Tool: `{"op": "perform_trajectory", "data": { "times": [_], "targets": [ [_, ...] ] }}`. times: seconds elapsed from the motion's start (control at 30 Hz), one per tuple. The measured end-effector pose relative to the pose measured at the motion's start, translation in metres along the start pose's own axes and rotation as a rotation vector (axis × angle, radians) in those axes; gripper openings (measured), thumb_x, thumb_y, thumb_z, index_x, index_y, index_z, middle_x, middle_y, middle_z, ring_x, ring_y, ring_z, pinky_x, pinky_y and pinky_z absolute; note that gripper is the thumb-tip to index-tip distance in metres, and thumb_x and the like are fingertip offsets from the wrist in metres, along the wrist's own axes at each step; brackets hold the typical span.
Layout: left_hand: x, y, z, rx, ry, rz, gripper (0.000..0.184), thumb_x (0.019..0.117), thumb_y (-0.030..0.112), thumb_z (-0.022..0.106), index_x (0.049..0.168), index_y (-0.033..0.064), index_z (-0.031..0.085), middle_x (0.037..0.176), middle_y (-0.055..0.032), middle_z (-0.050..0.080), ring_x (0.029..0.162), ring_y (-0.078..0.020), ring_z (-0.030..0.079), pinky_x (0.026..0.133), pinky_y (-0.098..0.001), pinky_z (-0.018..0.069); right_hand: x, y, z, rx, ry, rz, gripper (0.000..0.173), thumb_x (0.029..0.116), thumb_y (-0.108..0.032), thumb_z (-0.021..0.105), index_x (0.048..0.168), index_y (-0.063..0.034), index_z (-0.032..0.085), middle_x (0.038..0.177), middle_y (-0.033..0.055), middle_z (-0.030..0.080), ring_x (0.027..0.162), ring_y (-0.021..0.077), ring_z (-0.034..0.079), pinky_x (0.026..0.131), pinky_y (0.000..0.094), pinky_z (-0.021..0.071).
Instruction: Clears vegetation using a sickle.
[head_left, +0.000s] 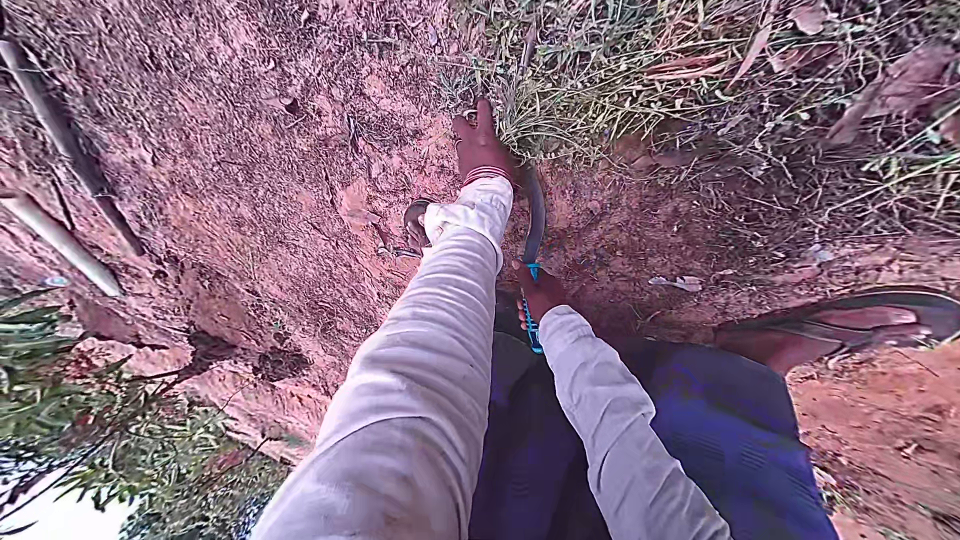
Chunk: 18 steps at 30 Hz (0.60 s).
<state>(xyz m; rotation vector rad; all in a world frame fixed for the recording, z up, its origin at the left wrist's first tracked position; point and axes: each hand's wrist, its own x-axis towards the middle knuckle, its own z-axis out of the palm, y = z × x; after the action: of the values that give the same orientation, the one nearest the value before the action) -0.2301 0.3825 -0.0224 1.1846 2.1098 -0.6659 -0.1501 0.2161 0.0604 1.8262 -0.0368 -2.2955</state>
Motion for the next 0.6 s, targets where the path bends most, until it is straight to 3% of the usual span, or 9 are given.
{"op": "perform_trajectory", "data": {
  "times": [0.13,0.23,0.33,0.43,0.5,0.53,0.6],
  "targets": [
    [0.012,0.004,-0.018,0.061,-0.057,0.055,0.103,0.0806,0.005,0.079,0.166,0.0237,0.024,0.167,-0.0277,0.022,0.123,-0.0435,0.062,0.096,-0.0531,0.0562,-0.052,0.06,-0.008,0.183,0.105,-0.039,0.038,0.1107,-0.034,0.045,0.108,0.0023,0.055,0.058,0.0008,0.046,0.042,0.01,0.05,0.045,0.0256,0.0491],
    [0.004,-0.007,-0.031,0.172,-0.184,0.086,0.085,0.0906,0.009,0.072,0.164,0.0125,0.029,0.158,-0.0297,0.039,0.135,-0.0463,0.054,0.108,-0.0609,0.0472,-0.076,0.097,-0.016,0.304,0.179,-0.063,0.033,0.1118,-0.029,0.043,0.096,-0.0016,0.05,0.053,-0.0021,0.046,0.038,0.0077,0.05,0.041,0.0244,0.0501],
    [0.005,-0.007,-0.057,0.173,-0.271,0.06,0.059,0.0944,0.013,0.071,0.146,-0.005,0.049,0.143,-0.0312,0.056,0.136,-0.0457,0.054,0.11,-0.064,0.0431,-0.067,0.091,-0.037,0.248,0.189,-0.129,0.032,0.1114,-0.029,0.044,0.102,0.0008,0.052,0.055,-0.0017,0.047,0.039,0.0078,0.05,0.042,0.0246,0.0501],
    [0.01,-0.032,-0.074,0.108,-0.256,-0.014,0.048,0.0945,0.014,0.071,0.133,-0.0106,0.058,0.136,-0.0325,0.06,0.132,-0.0458,0.057,0.109,-0.0642,0.0432,-0.065,0.086,-0.047,0.188,0.179,-0.152,0.032,0.111,-0.029,0.045,0.1,0.0001,0.053,0.054,-0.0024,0.048,0.04,0.0072,0.05,0.043,0.0237,0.0494],
    [0.006,-0.066,-0.073,0.002,-0.219,-0.116,0.048,0.0977,0.019,0.07,0.134,-0.0105,0.057,0.138,-0.0318,0.059,0.134,-0.0437,0.055,0.112,-0.0596,0.0418,-0.065,0.096,-0.05,0.182,0.192,-0.169,0.031,0.1109,-0.028,0.046,0.099,0.0002,0.053,0.053,-0.0031,0.048,0.038,0.0063,0.05,0.042,0.0227,0.0489],
    [0.0,-0.082,-0.074,0.038,-0.247,-0.153,0.048,0.1032,0.022,0.063,0.138,-0.0109,0.054,0.143,-0.0323,0.055,0.139,-0.0436,0.051,0.116,-0.0579,0.0379,-0.065,0.101,-0.051,0.177,0.199,-0.18,0.031,0.1109,-0.028,0.046,0.1,0.0003,0.053,0.053,-0.0037,0.048,0.038,0.0056,0.049,0.042,0.0221,0.0489],
    [-0.008,-0.101,-0.074,0.193,-0.312,-0.098,0.04,0.1067,0.013,0.055,0.142,-0.0064,0.055,0.146,-0.0329,0.053,0.142,-0.0474,0.046,0.117,-0.0612,0.0341,-0.054,0.101,-0.055,0.144,0.223,-0.215,0.032,0.1104,-0.028,0.047,0.104,0.0026,0.055,0.054,-0.0033,0.048,0.039,0.0061,0.05,0.043,0.0229,0.0487]
  ]
}}
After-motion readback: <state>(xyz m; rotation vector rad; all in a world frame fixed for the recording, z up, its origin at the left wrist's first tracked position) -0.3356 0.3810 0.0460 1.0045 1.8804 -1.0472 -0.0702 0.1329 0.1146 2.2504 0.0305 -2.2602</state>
